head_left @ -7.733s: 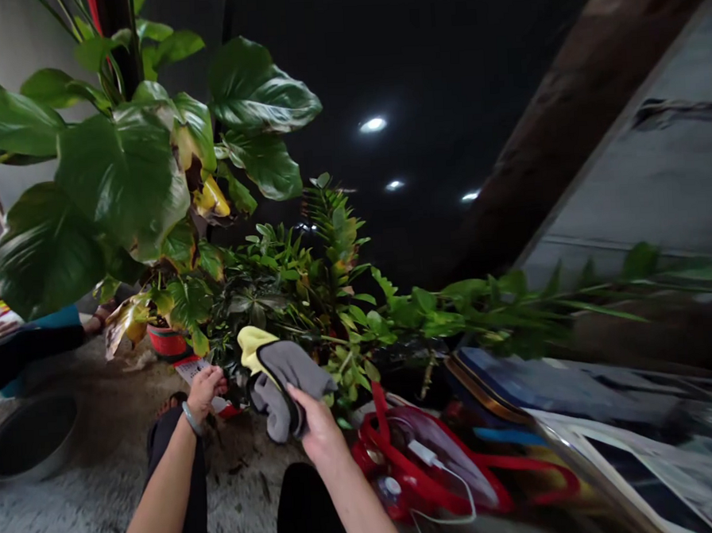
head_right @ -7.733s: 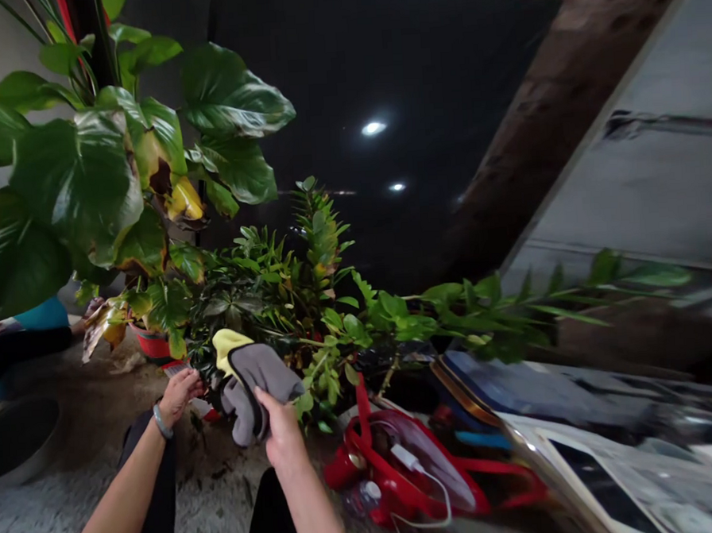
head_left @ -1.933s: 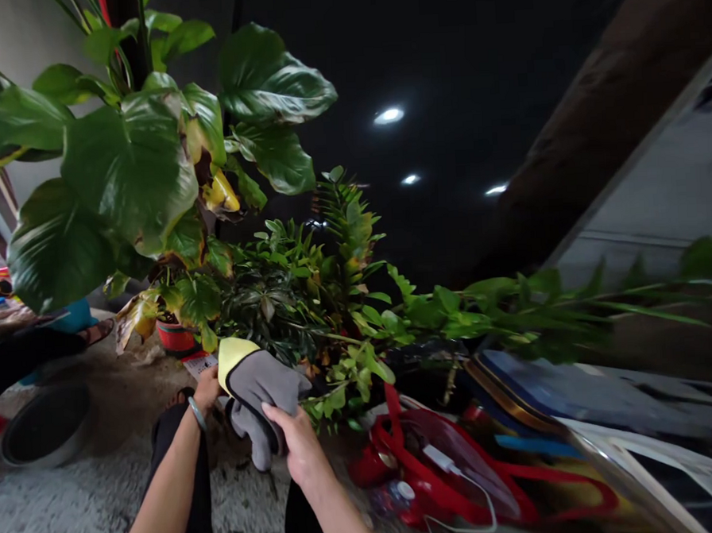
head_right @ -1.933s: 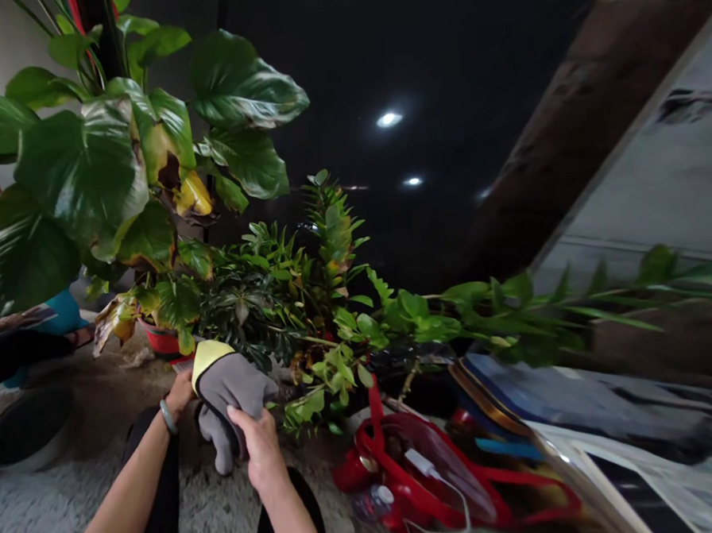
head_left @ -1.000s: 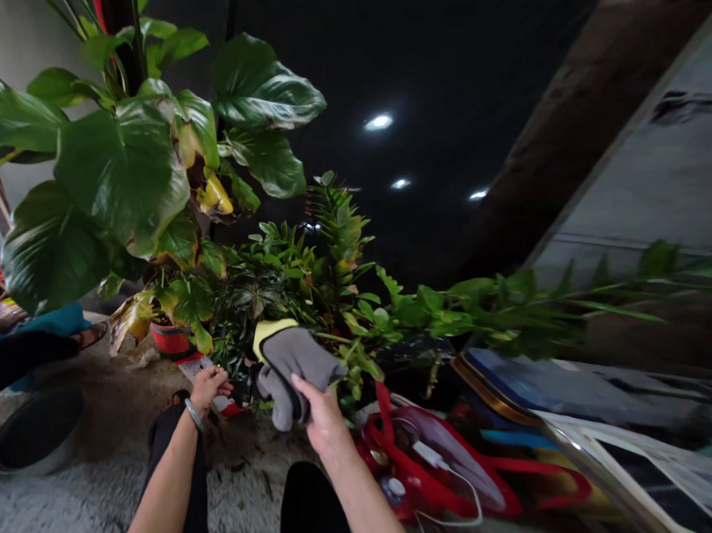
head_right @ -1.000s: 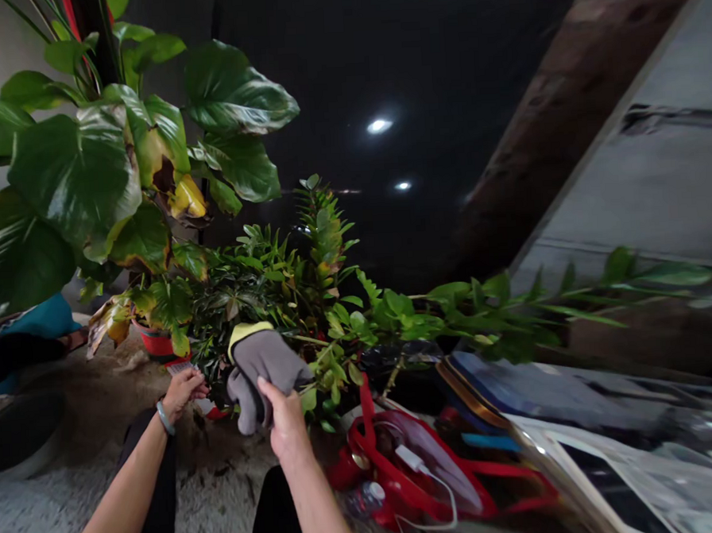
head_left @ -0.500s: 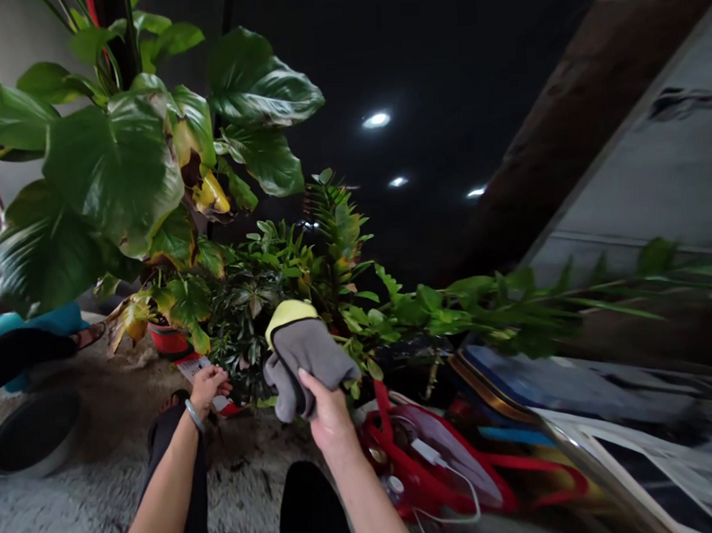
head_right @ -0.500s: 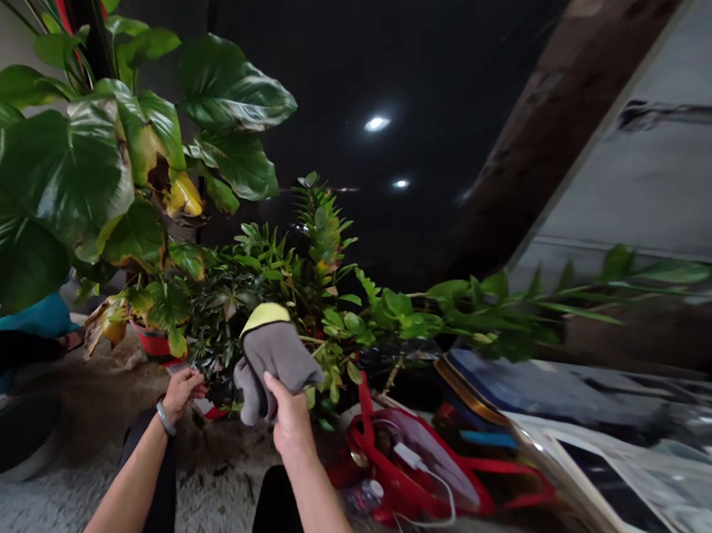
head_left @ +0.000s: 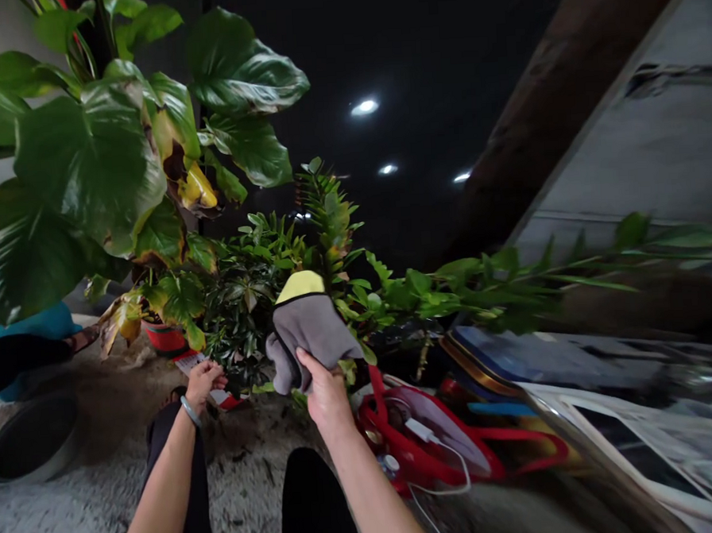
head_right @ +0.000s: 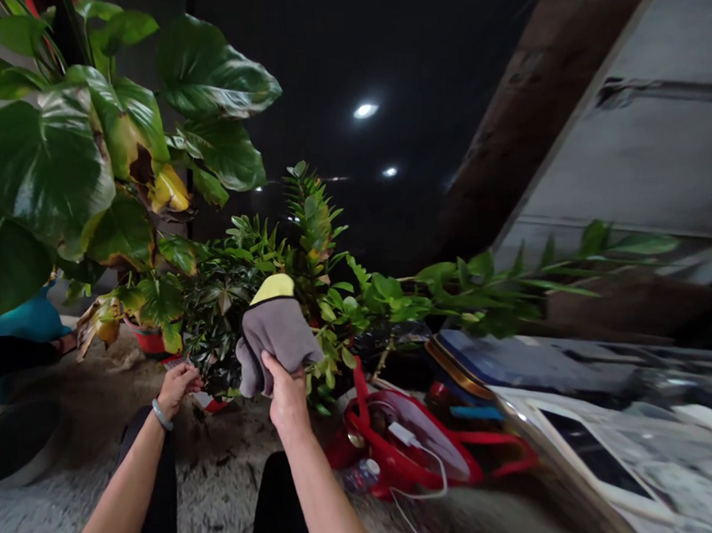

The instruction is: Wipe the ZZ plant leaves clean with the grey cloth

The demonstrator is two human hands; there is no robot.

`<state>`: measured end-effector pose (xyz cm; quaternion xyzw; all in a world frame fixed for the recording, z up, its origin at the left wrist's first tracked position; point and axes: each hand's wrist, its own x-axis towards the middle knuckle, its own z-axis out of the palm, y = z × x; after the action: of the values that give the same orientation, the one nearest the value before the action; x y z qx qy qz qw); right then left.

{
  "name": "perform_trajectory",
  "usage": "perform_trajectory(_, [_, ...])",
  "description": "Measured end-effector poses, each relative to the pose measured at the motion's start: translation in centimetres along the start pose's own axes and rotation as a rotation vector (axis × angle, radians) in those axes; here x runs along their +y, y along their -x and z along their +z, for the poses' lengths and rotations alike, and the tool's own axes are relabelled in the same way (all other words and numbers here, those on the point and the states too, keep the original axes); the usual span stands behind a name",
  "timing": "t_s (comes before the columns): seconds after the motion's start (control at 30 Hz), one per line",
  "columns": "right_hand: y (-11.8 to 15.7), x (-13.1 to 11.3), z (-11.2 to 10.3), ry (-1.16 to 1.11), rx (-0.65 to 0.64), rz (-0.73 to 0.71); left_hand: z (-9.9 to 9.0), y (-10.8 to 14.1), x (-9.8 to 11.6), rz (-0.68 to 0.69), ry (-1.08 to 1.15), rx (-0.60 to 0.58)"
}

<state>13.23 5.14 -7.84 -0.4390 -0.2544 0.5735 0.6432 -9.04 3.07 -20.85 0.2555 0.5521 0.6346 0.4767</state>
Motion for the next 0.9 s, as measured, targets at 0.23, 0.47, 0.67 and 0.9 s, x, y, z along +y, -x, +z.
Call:
perform_trajectory(0.23, [0.1, 2.9, -6.0, -0.119, -0.083, 0.46, -0.7, -0.1, 0.1, -0.013, 0.001, 0.007])
perform_trajectory(0.47, [1.5, -1.3, -0.8, -0.261, -0.187, 0.182, -0.2, 0.2, 0.1, -0.01, 0.005, -0.004])
perform_trajectory(0.67, [3.8, 4.5, -2.9, -0.076, -0.162, 0.587, -0.3, 0.1, -0.3, 0.002, 0.014, 0.012])
perform_trajectory(0.9, [1.8, 0.7, -4.1, -0.214, -0.204, 0.49, -0.7, 0.0, -0.4, 0.0, 0.041, -0.001])
